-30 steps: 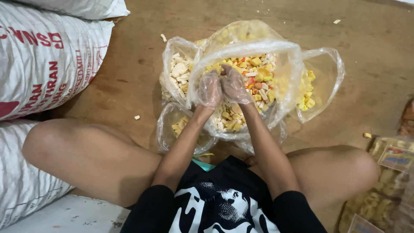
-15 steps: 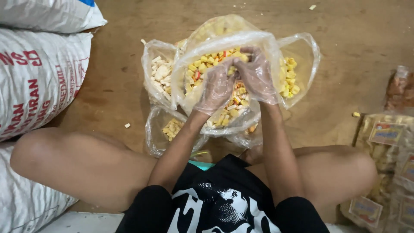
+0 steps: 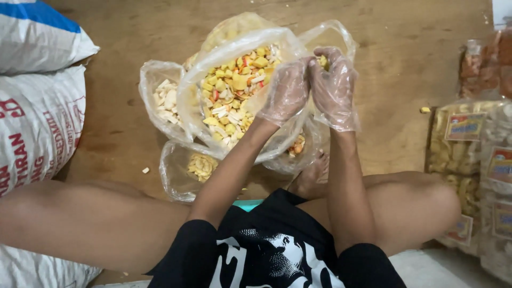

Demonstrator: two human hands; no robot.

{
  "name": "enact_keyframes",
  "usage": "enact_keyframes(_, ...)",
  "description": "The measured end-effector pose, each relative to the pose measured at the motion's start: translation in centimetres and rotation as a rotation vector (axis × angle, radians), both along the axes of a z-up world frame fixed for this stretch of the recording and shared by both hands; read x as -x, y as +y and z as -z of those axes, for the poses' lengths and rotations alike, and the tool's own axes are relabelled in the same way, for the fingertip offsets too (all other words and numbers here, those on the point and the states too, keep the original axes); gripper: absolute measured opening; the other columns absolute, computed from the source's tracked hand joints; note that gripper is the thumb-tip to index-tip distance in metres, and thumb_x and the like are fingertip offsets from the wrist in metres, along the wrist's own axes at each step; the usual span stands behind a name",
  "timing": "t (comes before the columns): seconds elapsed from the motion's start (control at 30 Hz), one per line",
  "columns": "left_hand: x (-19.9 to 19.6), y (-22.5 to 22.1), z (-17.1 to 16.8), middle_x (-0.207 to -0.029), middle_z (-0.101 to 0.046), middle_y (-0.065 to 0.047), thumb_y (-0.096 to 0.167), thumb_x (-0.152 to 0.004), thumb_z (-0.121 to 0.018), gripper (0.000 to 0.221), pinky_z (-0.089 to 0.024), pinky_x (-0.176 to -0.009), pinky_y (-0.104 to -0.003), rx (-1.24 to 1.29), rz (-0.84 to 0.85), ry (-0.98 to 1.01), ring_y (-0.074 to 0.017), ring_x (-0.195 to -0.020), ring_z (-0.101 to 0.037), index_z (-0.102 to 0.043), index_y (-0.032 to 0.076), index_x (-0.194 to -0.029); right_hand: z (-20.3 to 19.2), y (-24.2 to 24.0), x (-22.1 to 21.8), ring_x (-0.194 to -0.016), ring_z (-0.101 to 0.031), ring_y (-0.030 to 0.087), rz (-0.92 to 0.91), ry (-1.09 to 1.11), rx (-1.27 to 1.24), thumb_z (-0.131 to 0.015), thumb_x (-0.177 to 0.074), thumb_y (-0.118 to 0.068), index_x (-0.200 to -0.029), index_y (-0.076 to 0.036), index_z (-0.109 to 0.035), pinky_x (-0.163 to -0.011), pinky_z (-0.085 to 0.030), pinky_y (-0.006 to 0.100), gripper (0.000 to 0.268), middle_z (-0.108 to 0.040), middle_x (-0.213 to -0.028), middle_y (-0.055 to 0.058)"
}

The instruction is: Manual sorting of cassava chips to remove defects or specific pieces from a large plastic bag.

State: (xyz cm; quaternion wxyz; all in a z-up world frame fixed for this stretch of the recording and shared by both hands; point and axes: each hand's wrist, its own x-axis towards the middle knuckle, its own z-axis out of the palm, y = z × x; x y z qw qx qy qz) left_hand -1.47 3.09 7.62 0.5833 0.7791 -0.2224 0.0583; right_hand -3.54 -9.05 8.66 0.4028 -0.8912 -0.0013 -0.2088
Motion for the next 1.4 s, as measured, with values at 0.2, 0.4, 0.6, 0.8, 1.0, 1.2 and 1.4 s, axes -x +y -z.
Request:
enact_keyframes(0.2, -0.3, -3.3, 2.2, -0.098, -0.073, -0.020, 0.008, -0.097, -0.048, 0.024, -0.054, -0.075, -0.044, 0.011, 0.071, -0.100, -0.0332, -0.083, -0.069, -0.064, -0.003, -0.111, -1.3, -2.0, 1.4, -0.065, -0.061, 0.018, 0.162, -0.017, 0.068, -0.070, -0.088, -0.002, -0.109, 0.003, -0.075, -0.057, -0.053, 0.031, 0.023, -0.070, -0.085, 0.012)
enact_keyframes(0.4, -0.7, -4.8, 5.6, -0.114, -0.071, -0.022, 0.009, -0.096, -0.053, 0.028, -0.056, -0.089, -0.044, -0.044, 0.079, -0.181, -0.0381, -0.103, -0.071, -0.061, -0.002, -0.121, -1.3, -3.1, 1.9, -0.063, -0.063, 0.020, 0.177, -0.008, 0.151, -0.073, -0.091, -0.006, -0.104, 0.007, -0.075, -0.052, -0.053, 0.032, 0.018, -0.071, -0.082, 0.016)
enact_keyframes(0.6, -0.8, -5.1, 6.2, -0.122, -0.067, -0.022, 0.016, -0.099, -0.051, 0.033, -0.055, -0.096, -0.045, -0.119, 0.057, -0.162, -0.0376, -0.112, -0.067, -0.058, 0.000, -0.126, -0.9, -3.5, 1.7, -0.077, -0.073, 0.027, 0.130, -0.070, 0.137, -0.069, -0.091, 0.000, -0.104, 0.011, -0.074, -0.068, -0.062, 0.034, 0.018, -0.075, -0.090, 0.022)
enact_keyframes(0.8, -1.1, -4.8, 6.4, -0.131, -0.063, -0.021, 0.023, -0.102, -0.049, 0.038, -0.053, -0.103, -0.045, -0.183, 0.045, -0.157, -0.0371, -0.120, -0.063, -0.056, 0.001, -0.132, -0.1, -4.0, 1.4, -0.094, -0.075, 0.035, 0.188, 0.000, 0.194, -0.076, -0.088, -0.009, -0.110, 0.009, -0.074, -0.080, -0.062, 0.040, 0.029, -0.075, -0.103, 0.026)
enact_keyframes(1.0, -2.4, -5.5, 6.6, -0.140, -0.059, -0.021, 0.030, -0.105, -0.047, 0.043, -0.051, -0.110, -0.045, -0.241, 0.029, -0.149, -0.0365, -0.129, -0.059, -0.053, 0.003, -0.138, -0.1, -4.2, 1.1, -0.101, -0.075, 0.032, 0.211, 0.041, 0.144, -0.083, -0.082, -0.009, -0.116, 0.008, -0.073, -0.087, -0.062, 0.037, 0.039, -0.075, -0.111, 0.025)
enact_keyframes(1.2, -3.4, -5.9, 7.1, -0.148, -0.054, -0.021, 0.037, -0.108, -0.044, 0.049, -0.049, -0.118, -0.045, -0.297, 0.012, -0.135, -0.0359, -0.138, -0.056, -0.050, 0.004, -0.143, 0.3, -4.5, 1.2, -0.099, -0.075, 0.037, 0.152, -0.072, 0.132, -0.067, -0.097, -0.015, -0.117, 0.013, -0.068, -0.081, -0.067, 0.040, 0.034, -0.071, -0.111, 0.032)
enact_keyframes(1.4, -3.6, -3.8, 5.1, -0.113, -0.070, -0.013, -0.012, -0.088, -0.052, 0.033, -0.063, -0.091, -0.034, -0.162, -0.123, -0.272, -0.0256, -0.096, -0.072, -0.065, 0.001, -0.115, 0.1, -3.5, 0.7, -0.100, -0.071, 0.034, 0.123, -0.132, 0.160, -0.060, -0.085, 0.011, -0.116, 0.009, -0.067, -0.090, -0.062, 0.041, 0.032, -0.070, -0.109, 0.025)
